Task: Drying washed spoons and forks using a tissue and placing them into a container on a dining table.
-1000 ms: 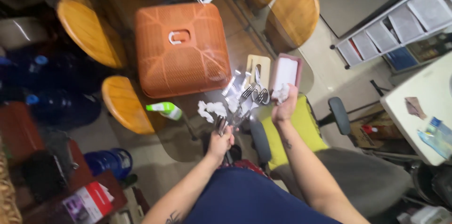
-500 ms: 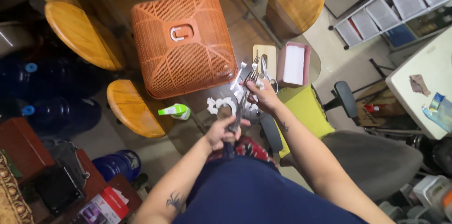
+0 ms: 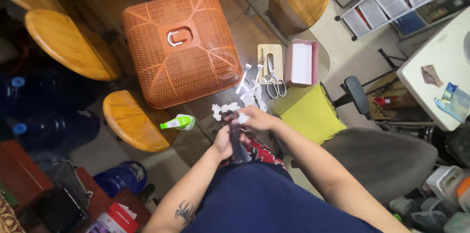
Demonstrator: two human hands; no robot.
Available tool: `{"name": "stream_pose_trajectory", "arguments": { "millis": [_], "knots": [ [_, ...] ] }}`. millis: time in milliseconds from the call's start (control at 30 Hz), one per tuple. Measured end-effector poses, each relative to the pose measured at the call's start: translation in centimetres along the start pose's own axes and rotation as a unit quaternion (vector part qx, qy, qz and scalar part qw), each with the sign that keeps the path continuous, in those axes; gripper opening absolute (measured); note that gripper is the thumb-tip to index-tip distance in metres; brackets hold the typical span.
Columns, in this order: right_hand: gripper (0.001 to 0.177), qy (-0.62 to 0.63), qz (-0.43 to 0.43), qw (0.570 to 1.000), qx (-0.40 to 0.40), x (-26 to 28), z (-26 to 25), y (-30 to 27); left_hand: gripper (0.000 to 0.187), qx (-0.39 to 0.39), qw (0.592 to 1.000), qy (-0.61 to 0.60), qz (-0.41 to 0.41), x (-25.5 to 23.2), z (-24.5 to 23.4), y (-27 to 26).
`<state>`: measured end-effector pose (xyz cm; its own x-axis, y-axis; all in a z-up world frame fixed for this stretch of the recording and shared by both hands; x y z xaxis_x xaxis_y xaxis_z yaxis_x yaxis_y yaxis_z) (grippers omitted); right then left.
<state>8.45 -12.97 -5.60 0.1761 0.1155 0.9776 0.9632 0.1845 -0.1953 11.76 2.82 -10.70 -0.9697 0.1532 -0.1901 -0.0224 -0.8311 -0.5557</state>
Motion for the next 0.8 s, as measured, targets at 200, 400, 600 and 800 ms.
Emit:
{"name": "stream_pose_trajectory", "arguments": {
  "millis": [200,400,600,800],
  "knots": [
    [0.034,-0.034,0.054,0.991,-0.117,-5.1,-1.3,1.5,0.044,0.09,0.992,-0.087,0.035,2.0,-5.2,3.1],
    [0.026,-0.211,0.202,0.872,-0.393,-28.8,-12.0,0.8,0.033,-0.118,0.989,-0.013,0.083,0.1,-4.7,1.2],
    [0.055,-0.15,0.389,0.795,-0.442,-27.7,-13.7,2.3,0.043,-0.24,0.959,0.068,0.138,-1.2,-5.5,0.1],
    [0.064,-0.081,0.465,0.733,-0.489,-22.1,-12.5,4.4,0.04,-0.19,0.97,0.066,0.134,-1.7,-3.6,-2.0]
  ]
}}
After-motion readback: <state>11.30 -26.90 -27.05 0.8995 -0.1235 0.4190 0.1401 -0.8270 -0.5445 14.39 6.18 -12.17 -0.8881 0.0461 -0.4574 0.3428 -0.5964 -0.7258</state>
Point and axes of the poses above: each hand's wrist, its own y-axis towards the middle knuckle, its own z-axis out of the palm, x = y × z, the point moved 3 cm from there along y, towards the middle knuckle, and after that the axes turned 8 degrees about x, right-handed, at the moved point
